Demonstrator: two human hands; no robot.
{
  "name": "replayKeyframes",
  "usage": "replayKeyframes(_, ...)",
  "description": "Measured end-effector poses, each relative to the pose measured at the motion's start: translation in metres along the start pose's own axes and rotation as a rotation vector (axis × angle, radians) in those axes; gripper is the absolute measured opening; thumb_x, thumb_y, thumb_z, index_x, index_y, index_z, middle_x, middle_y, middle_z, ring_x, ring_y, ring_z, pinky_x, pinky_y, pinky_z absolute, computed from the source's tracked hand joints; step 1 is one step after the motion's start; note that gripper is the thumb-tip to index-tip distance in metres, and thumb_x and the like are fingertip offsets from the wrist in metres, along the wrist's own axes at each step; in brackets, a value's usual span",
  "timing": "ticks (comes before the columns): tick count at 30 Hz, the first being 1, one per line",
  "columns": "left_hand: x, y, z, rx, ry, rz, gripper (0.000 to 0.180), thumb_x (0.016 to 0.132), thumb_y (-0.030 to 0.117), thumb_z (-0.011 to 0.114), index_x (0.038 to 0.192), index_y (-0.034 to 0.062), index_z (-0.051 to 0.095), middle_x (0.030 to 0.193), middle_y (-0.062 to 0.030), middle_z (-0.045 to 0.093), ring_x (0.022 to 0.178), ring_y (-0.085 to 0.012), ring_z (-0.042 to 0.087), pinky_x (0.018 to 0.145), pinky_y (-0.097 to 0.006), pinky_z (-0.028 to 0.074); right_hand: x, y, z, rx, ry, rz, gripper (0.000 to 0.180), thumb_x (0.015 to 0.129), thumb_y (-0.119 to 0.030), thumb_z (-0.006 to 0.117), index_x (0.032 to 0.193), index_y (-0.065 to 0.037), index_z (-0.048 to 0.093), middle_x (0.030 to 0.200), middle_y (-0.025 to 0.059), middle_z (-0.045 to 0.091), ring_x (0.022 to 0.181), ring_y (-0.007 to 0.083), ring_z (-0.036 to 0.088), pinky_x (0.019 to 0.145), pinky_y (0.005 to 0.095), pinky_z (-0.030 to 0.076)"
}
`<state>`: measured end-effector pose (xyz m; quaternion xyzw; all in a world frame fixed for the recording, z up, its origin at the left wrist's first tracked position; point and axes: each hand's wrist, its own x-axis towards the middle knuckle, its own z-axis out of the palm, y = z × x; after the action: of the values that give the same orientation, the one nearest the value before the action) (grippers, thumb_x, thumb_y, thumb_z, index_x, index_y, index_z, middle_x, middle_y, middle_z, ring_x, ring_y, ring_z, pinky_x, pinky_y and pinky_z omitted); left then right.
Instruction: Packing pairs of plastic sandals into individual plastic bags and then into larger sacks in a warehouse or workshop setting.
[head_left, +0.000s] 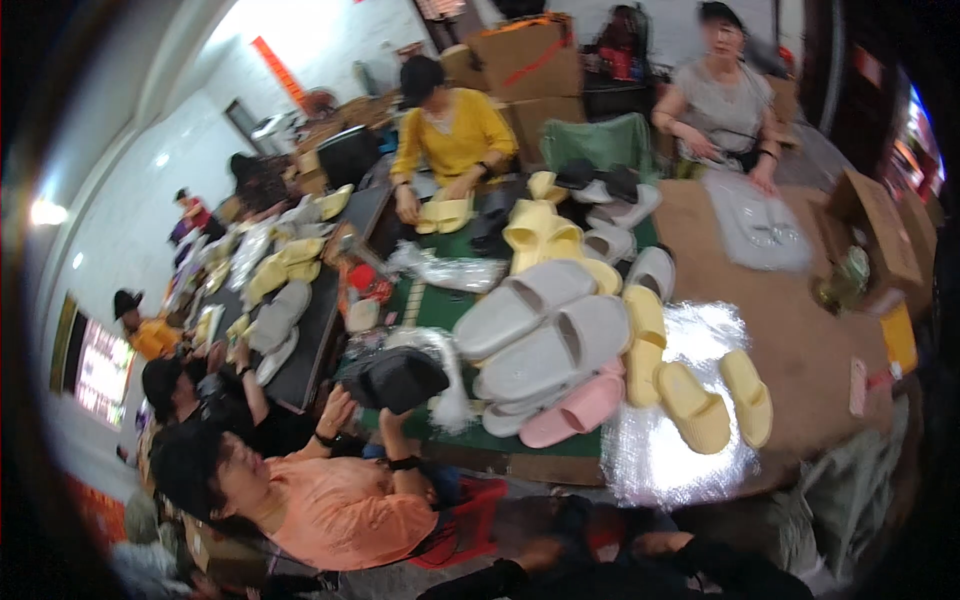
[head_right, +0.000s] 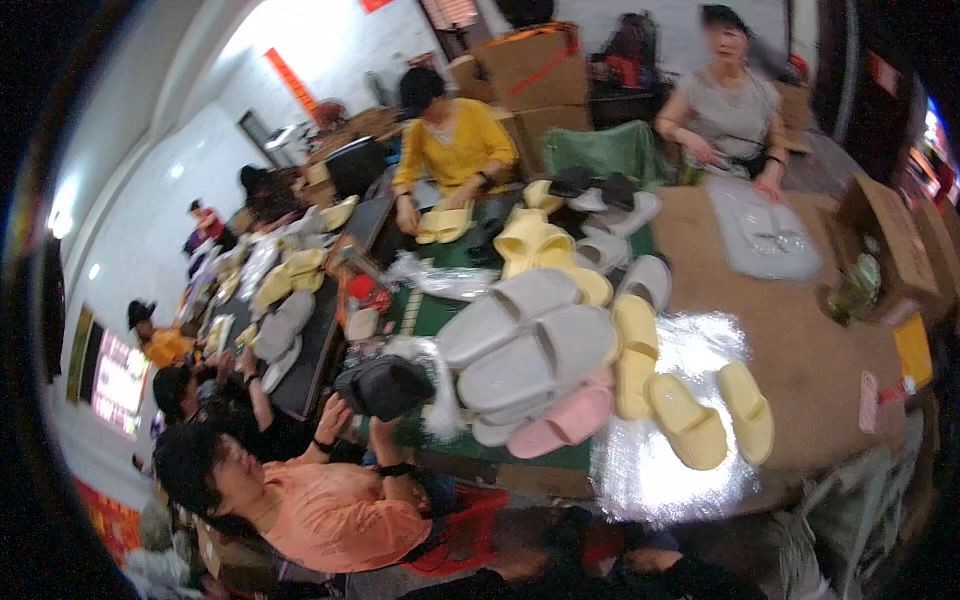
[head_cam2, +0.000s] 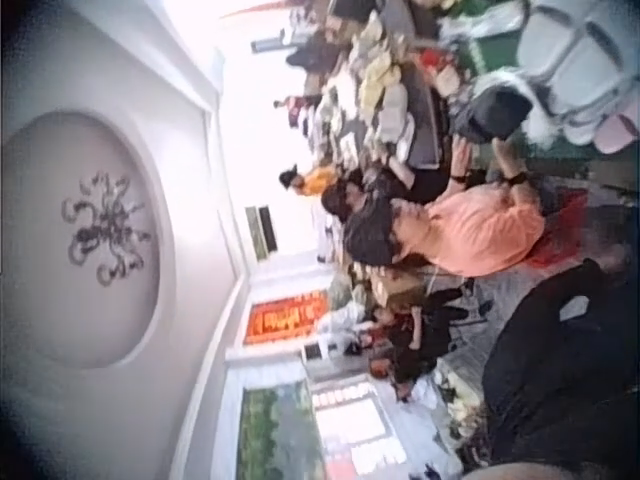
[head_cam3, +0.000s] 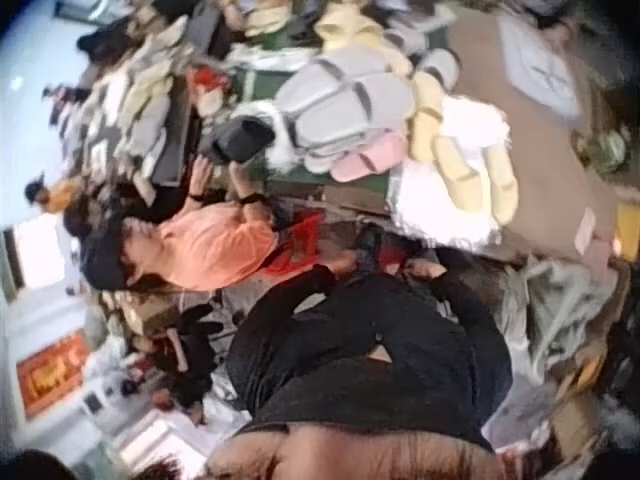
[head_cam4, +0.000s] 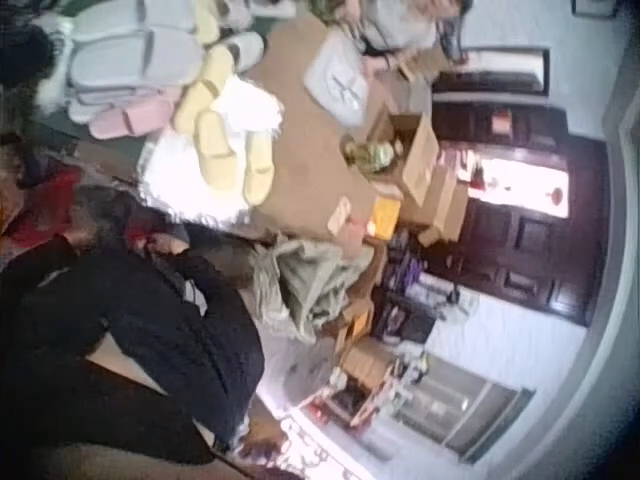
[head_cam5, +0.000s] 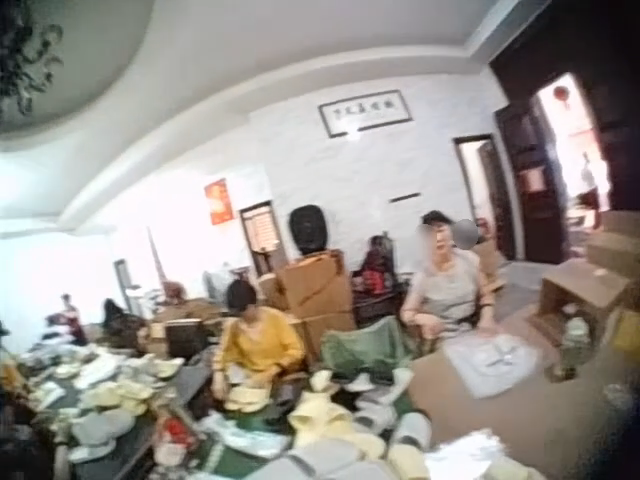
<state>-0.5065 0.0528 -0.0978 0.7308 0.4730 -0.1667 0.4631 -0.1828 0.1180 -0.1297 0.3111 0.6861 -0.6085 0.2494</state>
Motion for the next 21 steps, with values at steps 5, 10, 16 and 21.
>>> replayKeyframes(5, -0.019, -0.003, -0.011, -0.252, -0.156, 0.338, 0.036, 0.084, 0.033, 0.051, 0.097, 0.0018, 0.063, 0.093, -0.0224, 0.063, 0.089, -0.0371, 0.061, 0.079, -0.046, 0.047, 0.116, -0.003, -0.083, -0.271, -0.083, -0.118, 0.045, 0.09, -0.039, 0.046, 0.123, -0.009, 0.051, 0.12, 0.0172, 0.056, 0.11, 0.0317, 0.053, 0.092, 0.0388, 0.041)
replayKeyframes(10, -0.013, 0.019, -0.007, -0.25, -0.002, 0.121, 0.038, 0.084, 0.034, 0.051, 0.103, 0.0021, 0.058, 0.097, -0.0237, 0.062, 0.089, -0.0392, 0.06, 0.079, -0.048, 0.047, 0.185, -0.003, -0.137, -0.446, -0.114, -0.205, 0.045, 0.09, -0.04, 0.046, 0.124, -0.01, 0.05, 0.121, 0.0167, 0.054, 0.111, 0.032, 0.052, 0.092, 0.0407, 0.04)
replayKeyframes(16, -0.011, 0.044, 0.013, -0.22, 0.066, -0.116, 0.042, 0.084, 0.035, 0.051, 0.111, 0.0024, 0.052, 0.102, -0.0252, 0.059, 0.088, -0.0416, 0.06, 0.079, -0.05, 0.046, 0.248, -0.002, -0.152, -0.543, -0.114, -0.299, 0.046, 0.09, -0.04, 0.045, 0.125, -0.011, 0.049, 0.123, 0.0162, 0.052, 0.112, 0.0323, 0.05, 0.092, 0.043, 0.039)
replayKeyframes(21, -0.007, 0.057, 0.029, -0.17, 0.082, -0.273, 0.047, 0.085, 0.036, 0.051, 0.117, 0.0026, 0.047, 0.105, -0.0266, 0.057, 0.088, -0.0437, 0.059, 0.079, -0.052, 0.045, 0.286, 0.006, -0.158, -0.579, -0.082, -0.346, 0.047, 0.09, -0.04, 0.044, 0.126, -0.011, 0.048, 0.125, 0.0157, 0.051, 0.114, 0.0326, 0.049, 0.092, 0.0449, 0.037)
